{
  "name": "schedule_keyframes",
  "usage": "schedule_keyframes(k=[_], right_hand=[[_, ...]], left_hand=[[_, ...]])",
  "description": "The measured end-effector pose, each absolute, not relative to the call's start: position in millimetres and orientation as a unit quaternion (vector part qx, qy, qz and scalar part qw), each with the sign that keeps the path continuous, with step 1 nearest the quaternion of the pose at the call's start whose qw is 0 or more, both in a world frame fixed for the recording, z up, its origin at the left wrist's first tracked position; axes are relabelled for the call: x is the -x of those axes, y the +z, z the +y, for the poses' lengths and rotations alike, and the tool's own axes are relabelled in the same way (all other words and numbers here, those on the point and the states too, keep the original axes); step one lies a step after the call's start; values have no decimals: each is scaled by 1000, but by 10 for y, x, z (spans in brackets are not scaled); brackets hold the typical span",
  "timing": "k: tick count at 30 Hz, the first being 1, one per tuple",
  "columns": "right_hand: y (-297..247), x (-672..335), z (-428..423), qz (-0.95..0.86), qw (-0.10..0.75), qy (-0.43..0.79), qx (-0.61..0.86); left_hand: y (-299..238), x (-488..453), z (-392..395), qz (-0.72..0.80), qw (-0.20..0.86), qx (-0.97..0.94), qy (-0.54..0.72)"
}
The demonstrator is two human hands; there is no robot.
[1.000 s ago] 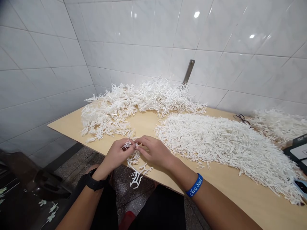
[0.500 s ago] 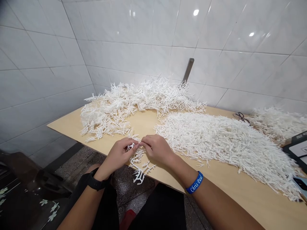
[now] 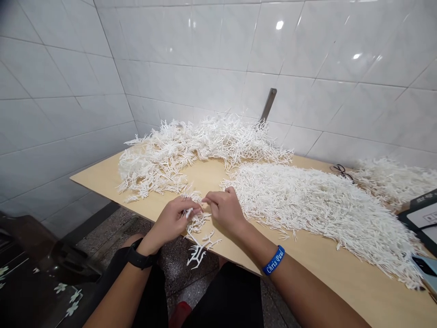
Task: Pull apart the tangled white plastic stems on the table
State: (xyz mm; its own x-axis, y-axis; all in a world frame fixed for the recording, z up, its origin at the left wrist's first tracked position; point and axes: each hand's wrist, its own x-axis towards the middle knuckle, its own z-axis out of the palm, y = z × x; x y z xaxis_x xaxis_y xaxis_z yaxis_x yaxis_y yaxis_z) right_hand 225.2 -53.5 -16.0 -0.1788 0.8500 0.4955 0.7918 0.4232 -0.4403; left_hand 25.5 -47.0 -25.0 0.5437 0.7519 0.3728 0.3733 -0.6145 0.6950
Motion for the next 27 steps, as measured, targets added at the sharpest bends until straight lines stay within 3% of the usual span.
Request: schedule_keyframes(k=[4,9,19,27], right_hand=[[-104,-2401,-454,-692,422,22,585],[-131,-2393,-416,-734,384,-38,560],[-133,-2770,-257,-648,367,-135,654],[-114,-2522,-402,-717,452,-58,527]], left_hand=[[-232,-257,-496,343,315,-813,349],[-231,-267,-470,392,360,-752,389],[-271,-212,-430,418,380,-717,408],[-312,-233,-400,384,442,-675,448]])
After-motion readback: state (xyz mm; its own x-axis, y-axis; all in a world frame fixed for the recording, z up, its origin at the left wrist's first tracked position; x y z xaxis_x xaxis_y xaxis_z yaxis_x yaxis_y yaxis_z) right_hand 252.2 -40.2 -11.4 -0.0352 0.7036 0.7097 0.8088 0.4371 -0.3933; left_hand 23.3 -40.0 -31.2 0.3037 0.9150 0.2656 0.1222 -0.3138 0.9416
